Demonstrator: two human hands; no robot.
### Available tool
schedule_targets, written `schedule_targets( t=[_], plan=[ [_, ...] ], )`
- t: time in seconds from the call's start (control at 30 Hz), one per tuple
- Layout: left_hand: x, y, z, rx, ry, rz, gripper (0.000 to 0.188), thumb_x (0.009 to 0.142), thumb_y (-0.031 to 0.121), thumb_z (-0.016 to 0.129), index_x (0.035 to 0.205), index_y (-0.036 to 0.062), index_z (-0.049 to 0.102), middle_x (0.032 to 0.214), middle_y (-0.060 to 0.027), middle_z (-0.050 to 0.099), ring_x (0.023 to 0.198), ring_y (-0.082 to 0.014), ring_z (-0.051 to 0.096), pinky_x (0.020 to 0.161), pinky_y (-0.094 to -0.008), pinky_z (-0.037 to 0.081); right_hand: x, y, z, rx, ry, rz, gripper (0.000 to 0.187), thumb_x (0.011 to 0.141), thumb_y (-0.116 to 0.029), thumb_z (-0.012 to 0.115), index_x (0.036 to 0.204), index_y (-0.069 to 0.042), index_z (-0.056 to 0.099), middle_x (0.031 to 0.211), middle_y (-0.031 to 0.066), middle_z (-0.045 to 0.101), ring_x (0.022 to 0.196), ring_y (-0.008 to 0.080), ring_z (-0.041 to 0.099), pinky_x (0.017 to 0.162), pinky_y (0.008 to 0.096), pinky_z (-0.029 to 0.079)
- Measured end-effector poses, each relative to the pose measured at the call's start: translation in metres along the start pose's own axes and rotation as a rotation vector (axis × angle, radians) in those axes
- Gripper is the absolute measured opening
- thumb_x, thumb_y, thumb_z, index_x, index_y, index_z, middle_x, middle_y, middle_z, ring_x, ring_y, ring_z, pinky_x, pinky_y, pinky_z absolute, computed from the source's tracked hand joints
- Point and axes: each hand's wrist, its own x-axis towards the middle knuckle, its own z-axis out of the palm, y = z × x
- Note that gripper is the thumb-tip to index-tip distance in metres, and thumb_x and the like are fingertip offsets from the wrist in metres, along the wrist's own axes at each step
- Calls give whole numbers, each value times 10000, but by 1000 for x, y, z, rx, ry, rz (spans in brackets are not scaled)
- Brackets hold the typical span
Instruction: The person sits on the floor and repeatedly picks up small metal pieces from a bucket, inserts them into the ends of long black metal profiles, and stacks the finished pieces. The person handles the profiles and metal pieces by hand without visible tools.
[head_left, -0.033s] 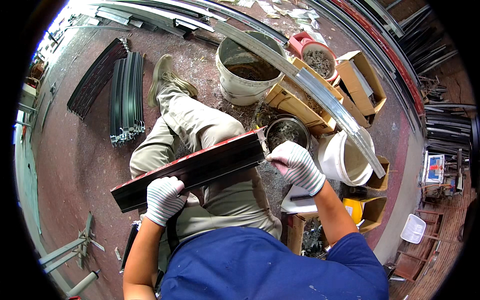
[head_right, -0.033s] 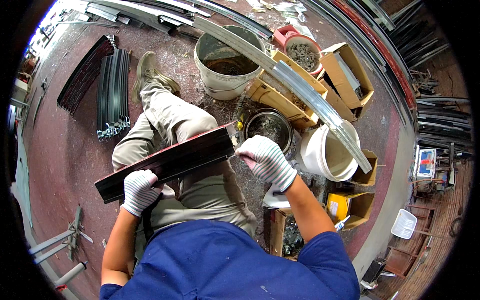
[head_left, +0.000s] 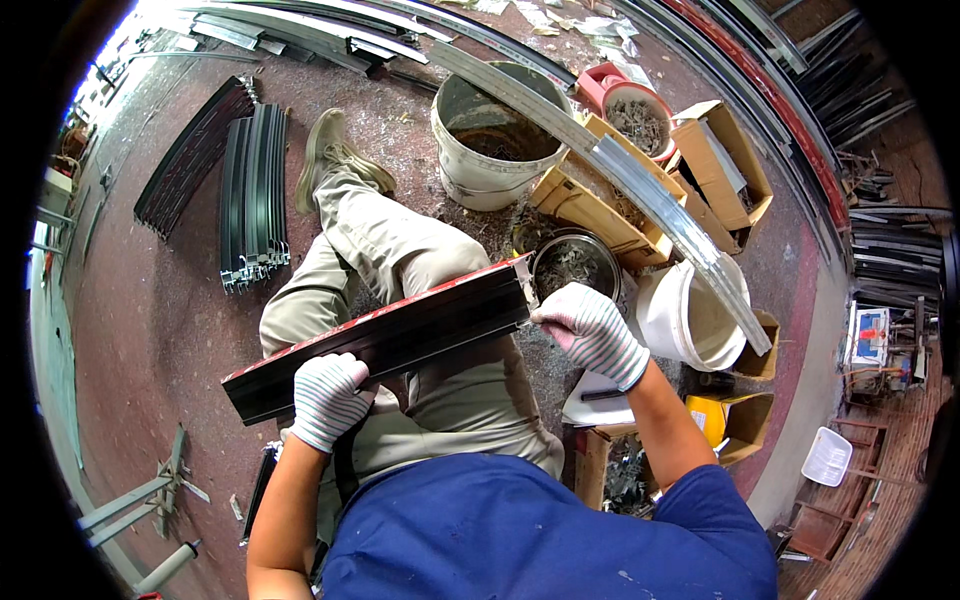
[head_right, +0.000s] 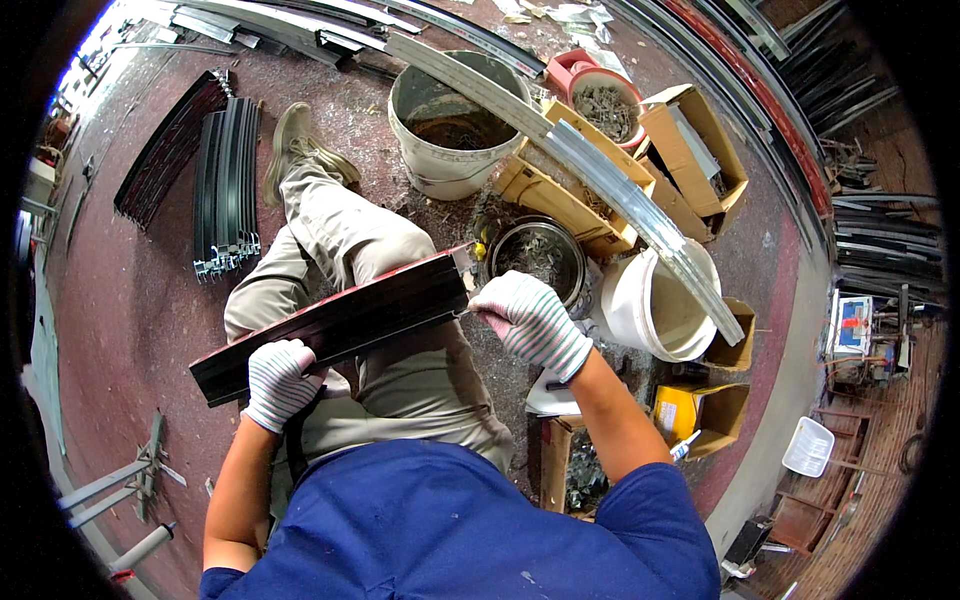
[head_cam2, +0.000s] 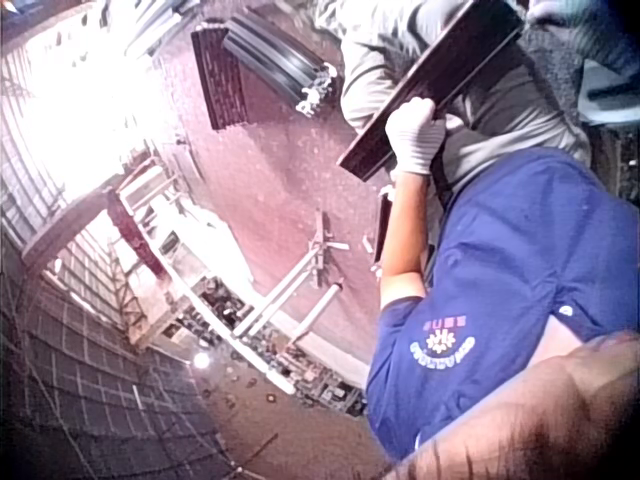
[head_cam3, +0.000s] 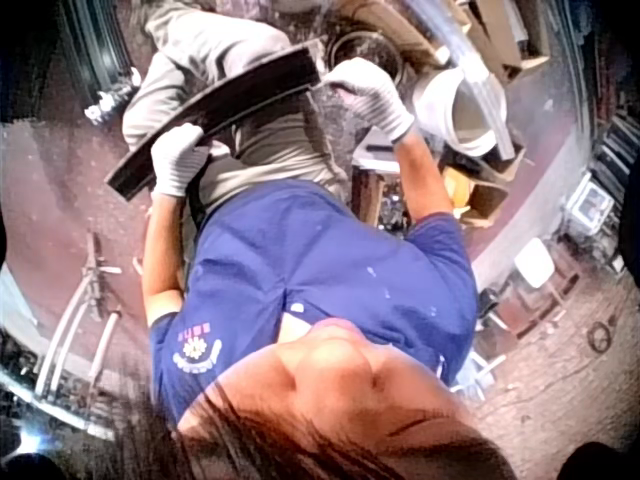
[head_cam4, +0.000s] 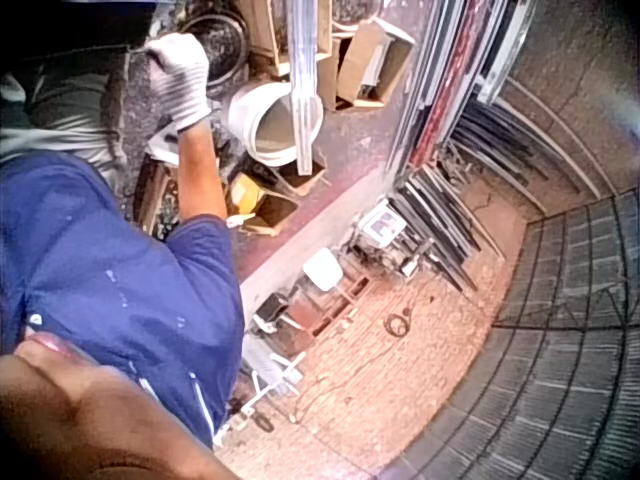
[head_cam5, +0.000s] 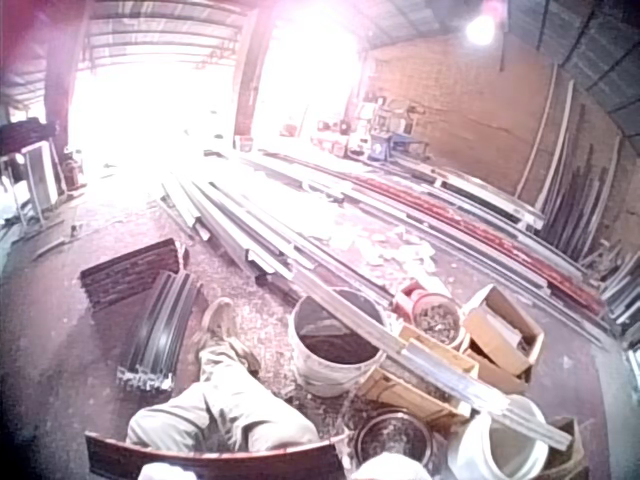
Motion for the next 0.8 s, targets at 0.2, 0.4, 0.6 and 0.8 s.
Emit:
schedule_targets(
  t=[0.2, 0.4, 0.6, 0.8],
  plan=[
    [6, 2, -1, 3, 17, 12, 306, 683, 276, 836, 684, 134, 565, 676, -89, 556, 647, -322, 619, 573, -459, 471, -2, -2, 20, 66, 44, 24, 226, 773, -2, 778, 973, -87, 719, 911, 109, 719, 838, 357, 685, 762, 435, 574],
    [5, 4, 5, 10, 91, 13, 353, 693, 294, 853, 681, 136, 538, 665, -93, 550, 628, -322, 604, 572, -458, 466, -19, 12, 31, 154, 103, 30, 353, 826, -25, 769, 1166, -84, 695, 988, 141, 707, 912, 379, 671, 828, 448, 556],
    [3, 3, 8, -63, 99, 36, 379, 679, 223, 866, 710, 125, 502, 671, -115, 503, 628, -354, 566, 577, -478, 427, -93, 104, -58, -532, 493, 497, 469, 821, -123, 796, 1264, -30, 669, 1047, 190, 694, 995, 376, 663, 919, 453, 549],
    [3, 3, 10, -51, 105, 33, 373, 661, 204, 871, 721, 119, 513, 683, -120, 519, 641, -359, 570, 582, -485, 423, -175, 182, -154, -1030, 462, 911, 764, 757, -344, 901, 1403, -67, 603, 1461, 183, 547, 1352, 406, 504, 1167, 516, 413]
  ],
)
